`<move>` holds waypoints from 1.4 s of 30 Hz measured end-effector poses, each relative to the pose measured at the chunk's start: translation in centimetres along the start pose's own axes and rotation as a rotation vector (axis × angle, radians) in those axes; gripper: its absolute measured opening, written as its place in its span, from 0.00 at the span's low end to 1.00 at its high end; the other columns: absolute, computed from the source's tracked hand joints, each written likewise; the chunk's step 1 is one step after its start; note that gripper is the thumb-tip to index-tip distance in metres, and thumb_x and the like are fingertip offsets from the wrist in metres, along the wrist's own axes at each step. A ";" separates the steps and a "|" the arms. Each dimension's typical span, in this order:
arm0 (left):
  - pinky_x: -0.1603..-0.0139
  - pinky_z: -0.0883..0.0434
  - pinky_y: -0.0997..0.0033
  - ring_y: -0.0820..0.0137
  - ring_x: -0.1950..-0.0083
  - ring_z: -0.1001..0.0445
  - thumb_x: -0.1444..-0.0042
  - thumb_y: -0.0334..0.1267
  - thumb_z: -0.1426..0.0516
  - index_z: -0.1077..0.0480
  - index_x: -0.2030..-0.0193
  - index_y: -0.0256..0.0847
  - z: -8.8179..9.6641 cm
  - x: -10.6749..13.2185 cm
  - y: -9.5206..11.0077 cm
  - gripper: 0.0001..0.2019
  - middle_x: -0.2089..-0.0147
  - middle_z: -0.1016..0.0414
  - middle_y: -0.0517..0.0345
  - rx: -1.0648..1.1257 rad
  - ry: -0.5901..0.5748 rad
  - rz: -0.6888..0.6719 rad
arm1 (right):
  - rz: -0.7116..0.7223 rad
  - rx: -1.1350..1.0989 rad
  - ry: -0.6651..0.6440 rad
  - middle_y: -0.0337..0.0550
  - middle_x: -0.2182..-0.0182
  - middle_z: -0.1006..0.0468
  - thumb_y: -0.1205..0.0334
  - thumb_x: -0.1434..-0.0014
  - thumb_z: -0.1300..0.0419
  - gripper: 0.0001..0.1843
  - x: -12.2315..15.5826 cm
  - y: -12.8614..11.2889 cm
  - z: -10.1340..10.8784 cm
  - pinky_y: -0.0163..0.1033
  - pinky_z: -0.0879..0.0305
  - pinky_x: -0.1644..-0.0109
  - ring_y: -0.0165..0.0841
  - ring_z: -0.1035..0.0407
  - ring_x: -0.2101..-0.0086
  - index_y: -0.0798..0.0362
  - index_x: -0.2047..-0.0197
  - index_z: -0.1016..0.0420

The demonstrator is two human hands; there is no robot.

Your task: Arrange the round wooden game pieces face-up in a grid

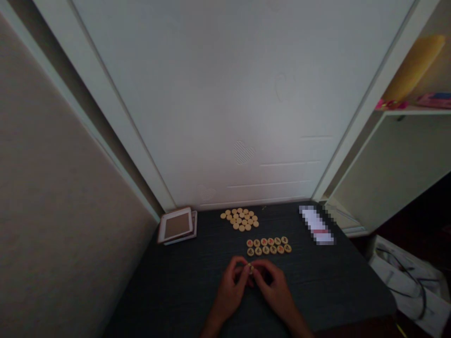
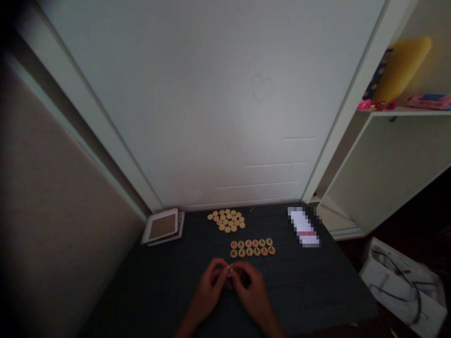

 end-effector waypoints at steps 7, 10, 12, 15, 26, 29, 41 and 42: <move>0.60 0.27 0.73 0.67 0.65 0.21 0.37 0.48 0.41 0.32 0.51 0.43 -0.1 0.2 0.5 0.14 0.67 0.20 0.59 -0.029 -0.037 -0.018 | -0.017 -0.058 -0.001 0.43 0.62 0.17 0.51 0.35 0.40 0.13 0.1 0.5 0.0 0.36 0.29 0.59 0.36 0.23 0.64 0.49 0.54 0.20; 0.59 0.27 0.72 0.67 0.65 0.21 0.37 0.48 0.41 0.32 0.51 0.43 -0.1 0.2 0.5 0.14 0.66 0.19 0.58 -0.035 -0.042 -0.028 | -0.012 -0.051 0.002 0.43 0.63 0.17 0.52 0.35 0.39 0.13 0.1 0.5 0.1 0.36 0.29 0.60 0.36 0.23 0.65 0.49 0.54 0.20; 0.60 0.27 0.73 0.67 0.66 0.21 0.38 0.48 0.40 0.32 0.52 0.43 0.0 0.1 0.5 0.14 0.68 0.19 0.59 -0.039 -0.032 -0.026 | -0.002 -0.040 0.004 0.44 0.63 0.17 0.52 0.35 0.39 0.13 0.1 0.4 0.1 0.36 0.29 0.59 0.36 0.23 0.64 0.49 0.55 0.20; 0.63 0.28 0.74 0.68 0.67 0.22 0.38 0.49 0.40 0.33 0.56 0.43 0.0 0.1 0.4 0.13 0.70 0.21 0.61 -0.037 -0.010 -0.013 | 0.015 -0.025 -0.011 0.44 0.63 0.17 0.52 0.35 0.39 0.12 0.0 0.2 0.1 0.36 0.30 0.59 0.36 0.24 0.64 0.49 0.56 0.19; 0.60 0.28 0.71 0.67 0.65 0.22 0.36 0.50 0.43 0.33 0.53 0.43 -0.1 0.2 0.8 0.14 0.67 0.21 0.59 -0.048 -0.028 -0.011 | 0.023 -0.015 0.000 0.44 0.64 0.17 0.48 0.35 0.41 0.16 -0.2 -0.3 0.2 0.36 0.29 0.61 0.37 0.24 0.64 0.49 0.57 0.18; 0.57 0.27 0.70 0.66 0.62 0.21 0.34 0.49 0.44 0.34 0.51 0.44 -0.1 0.3 0.7 0.13 0.64 0.20 0.57 -0.051 -0.052 -0.018 | 0.011 -0.002 -0.001 0.43 0.67 0.18 0.47 0.36 0.40 0.17 -0.3 -0.2 0.2 0.35 0.30 0.64 0.35 0.25 0.67 0.50 0.57 0.18; 0.55 0.27 0.67 0.66 0.62 0.21 0.36 0.42 0.42 0.34 0.50 0.44 -0.3 0.5 0.4 0.10 0.59 0.18 0.54 -0.135 -0.086 -0.055 | -0.101 -0.018 0.111 0.44 0.65 0.17 0.42 0.38 0.39 0.21 0.0 2.2 4.6 0.37 0.29 0.62 0.38 0.24 0.65 0.52 0.59 0.19; 0.55 0.27 0.67 0.66 0.62 0.21 0.36 0.42 0.43 0.33 0.51 0.44 -0.3 0.5 0.4 0.10 0.59 0.17 0.53 -0.143 -0.084 -0.053 | -0.114 -0.009 0.156 0.45 0.65 0.17 0.41 0.39 0.39 0.21 0.0 2.6 6.0 0.38 0.28 0.61 0.39 0.23 0.64 0.52 0.59 0.19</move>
Point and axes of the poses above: each hand's wrist, its own x-axis away from the middle knuckle, its own z-axis out of the back of the hand, y = z × x, the point moved 3 cm from there along -x, towards the middle knuckle
